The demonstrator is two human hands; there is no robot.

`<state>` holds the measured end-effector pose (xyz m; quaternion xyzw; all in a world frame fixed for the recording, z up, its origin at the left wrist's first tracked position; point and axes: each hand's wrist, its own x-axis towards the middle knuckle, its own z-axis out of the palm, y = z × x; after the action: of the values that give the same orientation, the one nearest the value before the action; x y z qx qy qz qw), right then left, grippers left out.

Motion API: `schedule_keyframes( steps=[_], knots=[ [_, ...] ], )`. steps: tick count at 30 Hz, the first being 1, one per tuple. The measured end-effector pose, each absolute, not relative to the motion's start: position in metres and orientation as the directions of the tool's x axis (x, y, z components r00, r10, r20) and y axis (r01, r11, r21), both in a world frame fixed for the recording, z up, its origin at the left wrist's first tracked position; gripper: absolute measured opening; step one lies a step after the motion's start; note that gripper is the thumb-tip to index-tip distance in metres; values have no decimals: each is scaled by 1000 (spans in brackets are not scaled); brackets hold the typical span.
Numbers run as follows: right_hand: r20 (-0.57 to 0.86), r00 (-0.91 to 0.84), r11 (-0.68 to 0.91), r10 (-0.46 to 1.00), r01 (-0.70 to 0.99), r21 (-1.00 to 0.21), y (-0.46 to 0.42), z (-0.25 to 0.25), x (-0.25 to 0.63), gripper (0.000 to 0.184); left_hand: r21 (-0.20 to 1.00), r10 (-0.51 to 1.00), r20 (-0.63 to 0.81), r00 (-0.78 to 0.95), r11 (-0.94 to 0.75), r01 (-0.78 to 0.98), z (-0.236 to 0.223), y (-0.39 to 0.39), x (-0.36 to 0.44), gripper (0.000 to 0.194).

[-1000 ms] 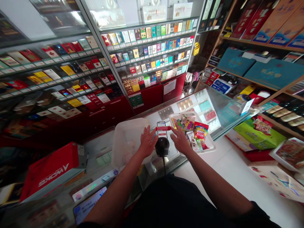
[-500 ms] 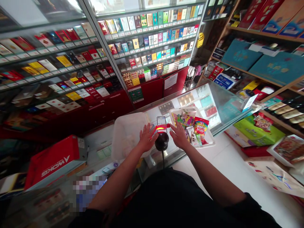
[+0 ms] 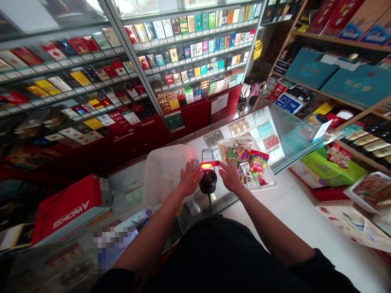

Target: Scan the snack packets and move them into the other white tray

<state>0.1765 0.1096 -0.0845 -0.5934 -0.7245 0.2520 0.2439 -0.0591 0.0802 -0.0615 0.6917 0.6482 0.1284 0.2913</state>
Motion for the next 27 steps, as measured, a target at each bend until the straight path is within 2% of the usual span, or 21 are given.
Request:
schedule_keyframes(
  steps=[8, 15, 21, 27],
  knots=[
    [59, -182, 175, 982, 732, -658, 109, -78, 173, 51, 586, 978, -182, 101, 25, 810, -56, 78, -58, 61],
    [107, -243, 256, 964, 741, -621, 118, -56, 152, 50, 630, 987, -160, 25, 83, 772, -38, 79, -72, 63],
    [115, -316, 325, 942, 767, -554, 121, -29, 111, 49, 681, 990, -108, -88, 138, 719, -36, 76, -103, 63],
    [72, -403, 373, 912, 747, -550, 115, -15, 62, 50, 765, 970, -86, -228, 211, 609, -39, 67, -137, 67]
  ],
)
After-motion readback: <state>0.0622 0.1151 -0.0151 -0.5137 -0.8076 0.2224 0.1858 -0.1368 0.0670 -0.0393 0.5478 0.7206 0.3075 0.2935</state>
